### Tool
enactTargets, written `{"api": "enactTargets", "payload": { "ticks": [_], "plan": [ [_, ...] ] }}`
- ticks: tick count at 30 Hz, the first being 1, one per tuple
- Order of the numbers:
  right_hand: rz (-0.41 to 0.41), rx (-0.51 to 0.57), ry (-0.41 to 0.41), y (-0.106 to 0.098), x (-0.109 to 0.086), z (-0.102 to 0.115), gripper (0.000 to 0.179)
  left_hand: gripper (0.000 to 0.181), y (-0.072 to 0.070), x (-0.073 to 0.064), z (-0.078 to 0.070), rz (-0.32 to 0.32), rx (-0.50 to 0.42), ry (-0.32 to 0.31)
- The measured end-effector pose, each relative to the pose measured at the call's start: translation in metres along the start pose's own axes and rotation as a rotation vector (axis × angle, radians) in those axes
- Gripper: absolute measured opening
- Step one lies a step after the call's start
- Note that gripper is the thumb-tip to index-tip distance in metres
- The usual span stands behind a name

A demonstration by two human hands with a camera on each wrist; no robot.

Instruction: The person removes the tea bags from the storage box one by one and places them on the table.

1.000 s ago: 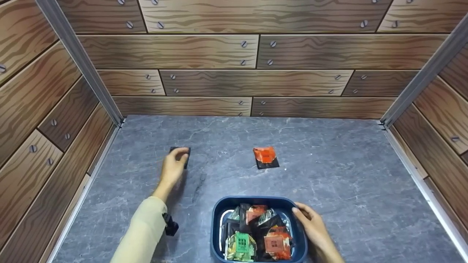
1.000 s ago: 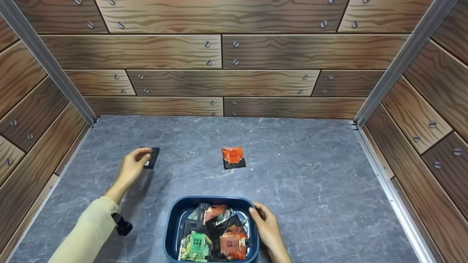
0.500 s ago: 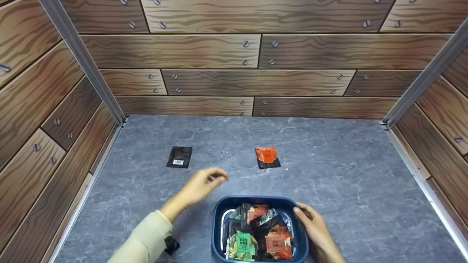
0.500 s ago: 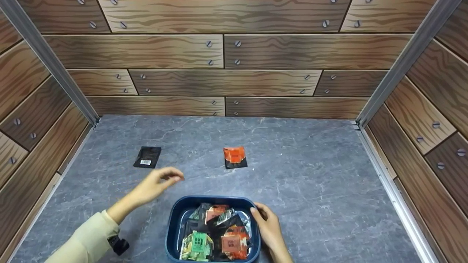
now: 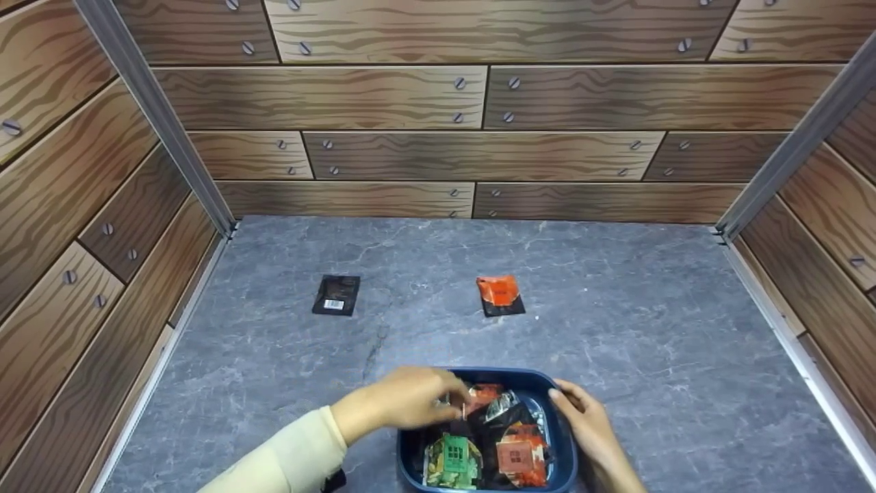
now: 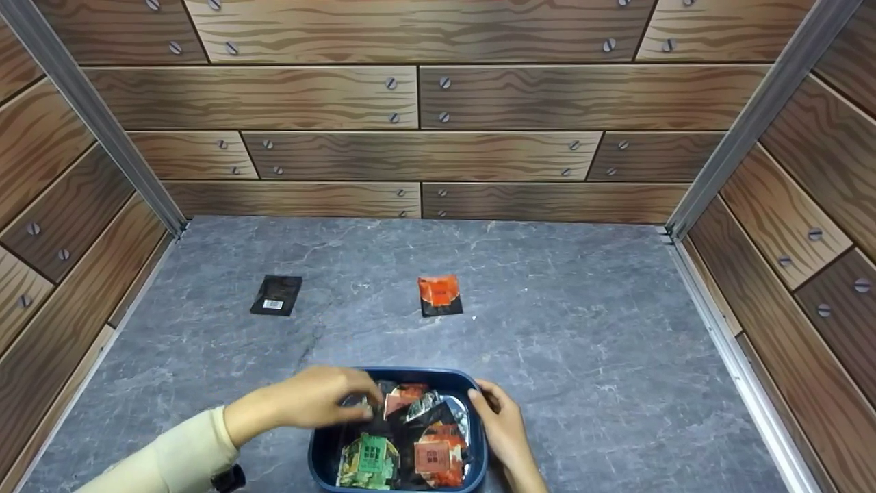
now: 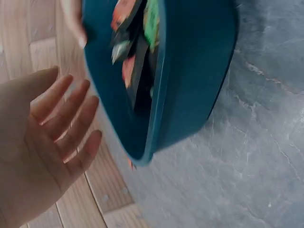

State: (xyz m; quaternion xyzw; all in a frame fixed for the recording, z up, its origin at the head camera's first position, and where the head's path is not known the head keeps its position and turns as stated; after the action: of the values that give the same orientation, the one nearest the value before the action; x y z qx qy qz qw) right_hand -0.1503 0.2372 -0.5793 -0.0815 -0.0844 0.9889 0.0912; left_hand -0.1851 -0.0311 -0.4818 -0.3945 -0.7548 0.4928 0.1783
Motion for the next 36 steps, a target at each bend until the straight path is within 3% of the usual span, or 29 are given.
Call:
{"api": "enactTargets", "payload": {
  "ticks": [5,11,15,19,26,34,36],
  "plan": [
    [-0.008,0.001,0.008,0.001,0.000,0.000,0.039,0.024,0.015,-0.001,-0.015,0.030,0.276,0.046],
    [-0.008,0.004,0.000,0.001,0.000,0.000,0.039,0.038,0.032,-0.002,-0.021,0.103,0.515,-0.050],
    [-0.008,0.005,-0.012,0.001,0.001,-0.001,0.038,0.056,0.039,-0.004,-0.022,0.093,0.639,-0.102],
    [-0.001,-0.010,-0.015,0.000,0.001,-0.001,0.038,0.065,0.044,-0.004,-0.020,0.088,0.634,-0.140],
    [0.002,-0.029,-0.007,0.000,0.001,-0.001,0.038,0.071,0.047,0.000,-0.016,0.105,0.543,-0.188],
    [0.005,0.002,0.042,0.000,0.001,-0.004,0.040,0.063,0.042,0.005,-0.010,0.168,0.378,-0.181],
    [0.010,0.006,0.049,0.000,0.001,-0.004,0.041,0.060,0.042,0.006,-0.009,0.155,0.330,-0.174]
  ]
}}
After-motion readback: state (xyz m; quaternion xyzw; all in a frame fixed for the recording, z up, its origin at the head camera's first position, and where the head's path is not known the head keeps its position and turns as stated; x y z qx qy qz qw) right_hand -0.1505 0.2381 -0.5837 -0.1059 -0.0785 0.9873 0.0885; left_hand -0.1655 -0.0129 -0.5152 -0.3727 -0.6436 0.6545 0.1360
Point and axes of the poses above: each hand's wrist, its own x-axis towards the middle knuckle, its own y-axis out of the palm, z = x × y, the point moved 4 cm from there along x, towards the middle knuckle, and after that the axes turned 4 degrees about -y, right-handed, at the moved point
